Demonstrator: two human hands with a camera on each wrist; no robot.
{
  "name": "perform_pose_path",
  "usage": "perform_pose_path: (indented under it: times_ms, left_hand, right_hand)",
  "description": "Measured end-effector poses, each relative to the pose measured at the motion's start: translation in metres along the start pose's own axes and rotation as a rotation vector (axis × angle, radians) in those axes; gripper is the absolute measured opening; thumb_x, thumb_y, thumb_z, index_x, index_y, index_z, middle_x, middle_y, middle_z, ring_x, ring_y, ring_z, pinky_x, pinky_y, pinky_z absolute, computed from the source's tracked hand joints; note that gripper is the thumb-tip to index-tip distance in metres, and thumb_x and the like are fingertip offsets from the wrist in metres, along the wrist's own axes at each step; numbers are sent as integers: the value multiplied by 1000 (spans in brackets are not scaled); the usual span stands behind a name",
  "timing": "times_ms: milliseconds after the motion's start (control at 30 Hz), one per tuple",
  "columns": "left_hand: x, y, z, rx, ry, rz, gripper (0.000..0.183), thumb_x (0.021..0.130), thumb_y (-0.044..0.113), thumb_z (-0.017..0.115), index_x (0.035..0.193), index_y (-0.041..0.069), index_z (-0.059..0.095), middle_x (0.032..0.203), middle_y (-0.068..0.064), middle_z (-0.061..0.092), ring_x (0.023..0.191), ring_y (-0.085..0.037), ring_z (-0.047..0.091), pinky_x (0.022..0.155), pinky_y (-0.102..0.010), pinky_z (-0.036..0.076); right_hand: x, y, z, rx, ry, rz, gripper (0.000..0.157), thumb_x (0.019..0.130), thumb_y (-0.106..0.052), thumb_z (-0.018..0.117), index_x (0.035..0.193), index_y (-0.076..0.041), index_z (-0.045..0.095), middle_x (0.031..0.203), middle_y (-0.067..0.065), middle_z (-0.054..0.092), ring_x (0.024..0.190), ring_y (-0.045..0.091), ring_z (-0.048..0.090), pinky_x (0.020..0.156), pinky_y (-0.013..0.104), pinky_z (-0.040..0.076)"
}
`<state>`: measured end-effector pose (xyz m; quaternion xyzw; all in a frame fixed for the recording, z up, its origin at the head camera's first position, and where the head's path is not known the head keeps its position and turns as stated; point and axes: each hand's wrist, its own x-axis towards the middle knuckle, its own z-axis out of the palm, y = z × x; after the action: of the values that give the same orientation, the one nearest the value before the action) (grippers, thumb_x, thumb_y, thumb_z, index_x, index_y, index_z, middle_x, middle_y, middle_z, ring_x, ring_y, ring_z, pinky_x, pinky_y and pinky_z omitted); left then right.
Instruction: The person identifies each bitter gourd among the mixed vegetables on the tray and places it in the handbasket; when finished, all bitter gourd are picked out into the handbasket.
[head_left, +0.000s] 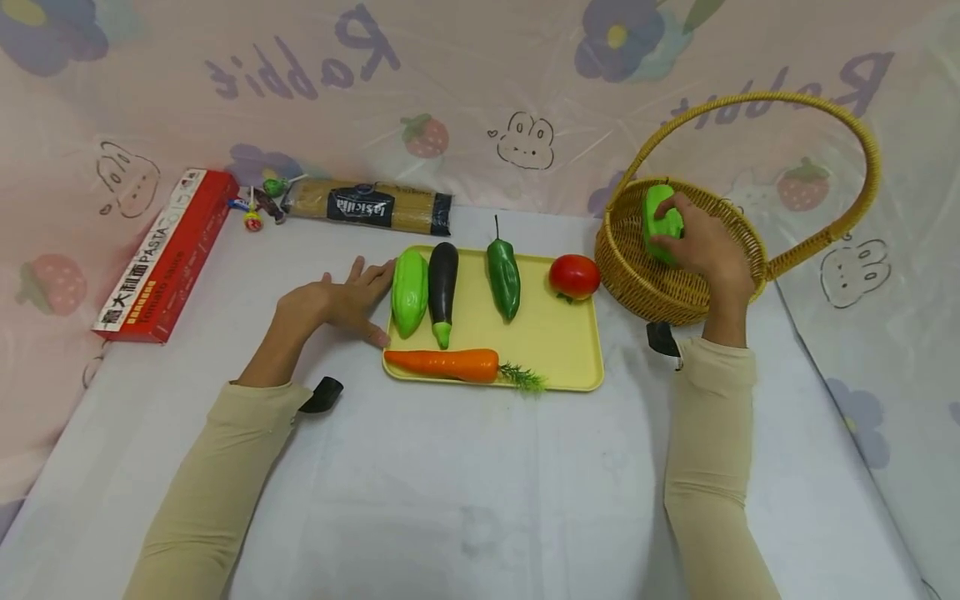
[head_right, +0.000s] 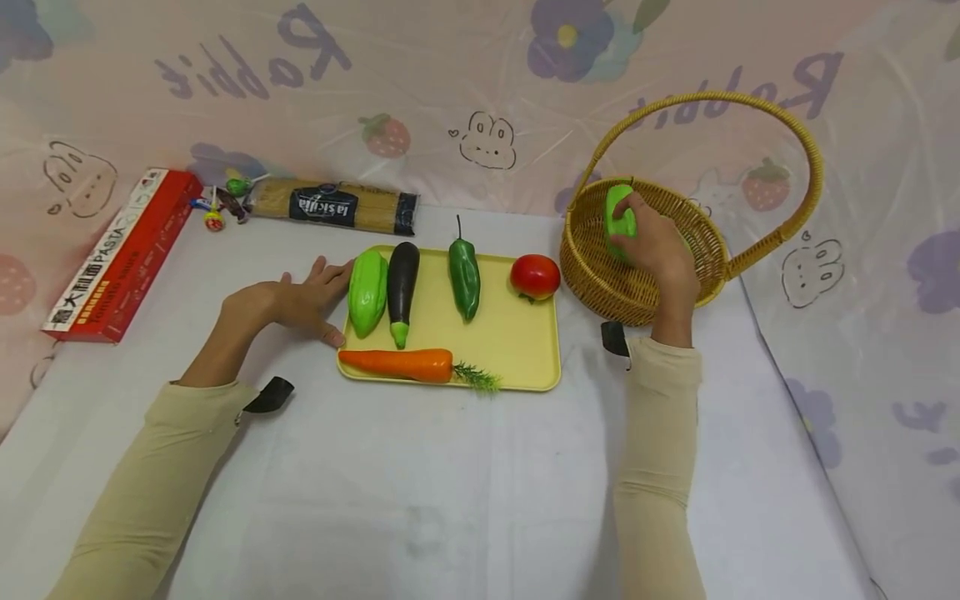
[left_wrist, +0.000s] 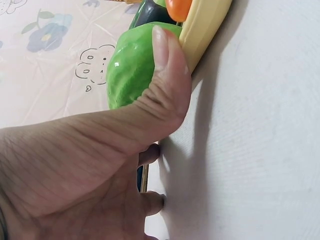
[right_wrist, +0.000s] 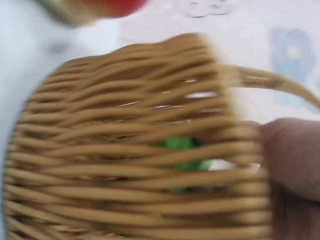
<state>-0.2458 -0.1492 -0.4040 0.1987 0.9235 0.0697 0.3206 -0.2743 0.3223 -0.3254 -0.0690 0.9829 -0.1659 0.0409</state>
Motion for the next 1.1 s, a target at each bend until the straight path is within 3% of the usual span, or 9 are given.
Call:
perform_pose_path:
  times_ms: [167, 300, 400, 600, 767, 800, 967, 1000, 1100]
  left_hand:
    - [0, 1, -1, -9, -11, -1, 123, 67, 62, 68, 146, 17, -15, 153, -12, -11, 136, -37, -17, 98, -71, 0]
    - [-1, 2, -2, 5, -10, -12, 122, 67, 62, 68, 145, 17, -15, 153, -11, -11, 136, -37, -17, 98, -71, 1]
    - [0, 1, -2, 13, -10, -17, 122, 68, 62, 67, 145, 17, -15, 153, -12, -11, 136, -37, -17, 98, -71, 2]
    - [2, 2, -2, 9, -16, -8, 122, 67, 63, 66, 145, 17, -16, 153, -11, -11, 136, -38, -17, 98, -71, 2]
    - [3, 1, -2, 8, -15, -8, 123, 66, 63, 67, 145, 17, -16, 153, -11, -11, 136, -38, -17, 98, -71, 1]
    - [3, 1, -1, 11, -17, -9, 123, 66, 64, 66, 145, 17, -16, 153, -11, -12, 136, -37, -17, 98, -71, 1]
    - [3, 0, -2, 3, -15, -6, 124, 65, 64, 67, 145, 17, -16, 153, -12, -11, 136, -38, -17, 97, -72, 1]
    - [3, 0, -2, 2, -14, -7, 124, 65, 64, 67, 145, 17, -16, 153, -12, -11, 136, -39, -16, 97, -72, 1]
    - [1, 0, -3, 1, -14, -13, 124, 66, 63, 67, 145, 17, -16, 153, -12, -11, 136, -38, -17, 97, -72, 1]
  right_hand:
    - [16, 11, 19, -22, -54, -10, 42, 92, -15, 55, 131, -8, 42, 110, 29, 52, 92, 41, 51, 76, 54, 42]
    - [23, 14, 24, -35, -87, -23, 44, 91, -10, 55, 134, -7, 43, 122, 29, 47, 106, 46, 47, 87, 58, 38]
    - [27, 15, 26, -59, -92, -18, 45, 91, -10, 55, 134, -7, 43, 120, 30, 48, 109, 47, 44, 89, 59, 37]
    - [31, 19, 27, -81, -89, 14, 48, 93, -16, 54, 139, -12, 39, 116, 34, 49, 123, 54, 25, 96, 64, 27]
    - [26, 16, 24, -80, -46, -8, 49, 93, -15, 54, 139, -11, 39, 97, 31, 52, 104, 47, 43, 86, 58, 37]
    - [25, 15, 23, -82, -34, -15, 49, 93, -15, 54, 139, -11, 39, 90, 29, 52, 92, 43, 46, 79, 54, 40]
    - [20, 6, 17, -71, 30, -62, 45, 94, -19, 51, 137, -9, 42, 56, 12, 43, 50, 25, 42, 49, 36, 38]
    - [19, 3, 15, -64, 41, -71, 45, 95, -20, 51, 137, -9, 42, 51, 7, 37, 45, 19, 34, 45, 32, 32]
    - [14, -5, 9, -39, 58, -90, 44, 95, -22, 49, 136, -9, 43, 49, 5, 40, 43, 16, 37, 45, 29, 32]
